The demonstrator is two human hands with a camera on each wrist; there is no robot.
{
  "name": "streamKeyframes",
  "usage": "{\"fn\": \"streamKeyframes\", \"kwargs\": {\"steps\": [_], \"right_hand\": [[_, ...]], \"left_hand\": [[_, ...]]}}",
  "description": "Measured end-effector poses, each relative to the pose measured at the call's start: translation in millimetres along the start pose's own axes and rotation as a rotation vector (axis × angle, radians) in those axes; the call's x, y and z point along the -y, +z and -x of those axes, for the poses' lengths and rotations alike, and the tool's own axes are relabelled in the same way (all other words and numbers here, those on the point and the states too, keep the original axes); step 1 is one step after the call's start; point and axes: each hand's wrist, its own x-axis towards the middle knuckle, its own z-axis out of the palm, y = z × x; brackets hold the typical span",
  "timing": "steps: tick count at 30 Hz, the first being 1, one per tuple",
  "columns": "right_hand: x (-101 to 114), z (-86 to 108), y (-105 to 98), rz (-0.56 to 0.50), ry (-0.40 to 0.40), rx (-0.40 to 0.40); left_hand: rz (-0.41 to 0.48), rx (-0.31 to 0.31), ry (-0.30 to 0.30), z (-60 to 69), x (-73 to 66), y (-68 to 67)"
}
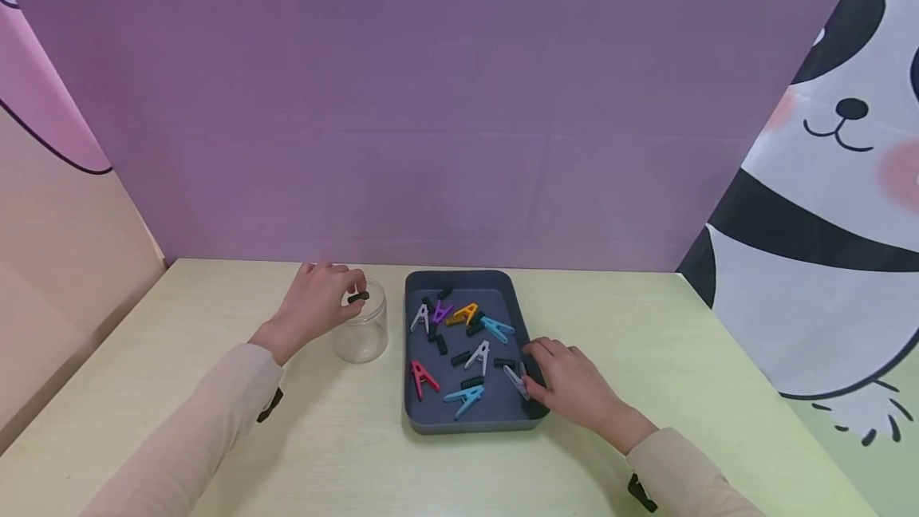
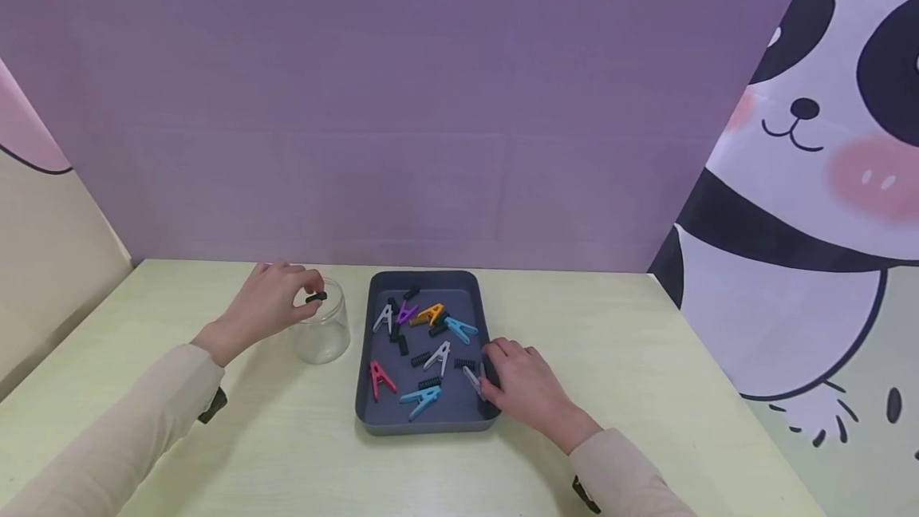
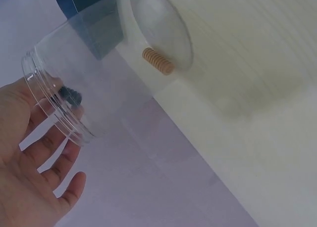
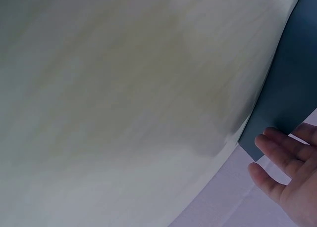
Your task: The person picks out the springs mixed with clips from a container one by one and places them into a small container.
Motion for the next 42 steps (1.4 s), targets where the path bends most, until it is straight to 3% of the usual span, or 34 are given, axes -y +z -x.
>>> {"fn": "streamKeyframes", "kwargs": {"steps": [21,32,42], "right_hand": [[0.5,0.1,-0.7,-0.007,0.008,0.002],[2.3,-0.8,-1.2,-0.009,0.016,0.015],[1.6,-0.7,-0.7,-0.008,0.022,0.016]], "left_hand": [[-0.040,0.046,-0.003,-3.0,-3.4,-0.2],[-0.077,0.028,0.071,-8.5,-8.2,-5.0],[-0.117,0.047,0.137,-18.8,-24.1,-19.0]]}}
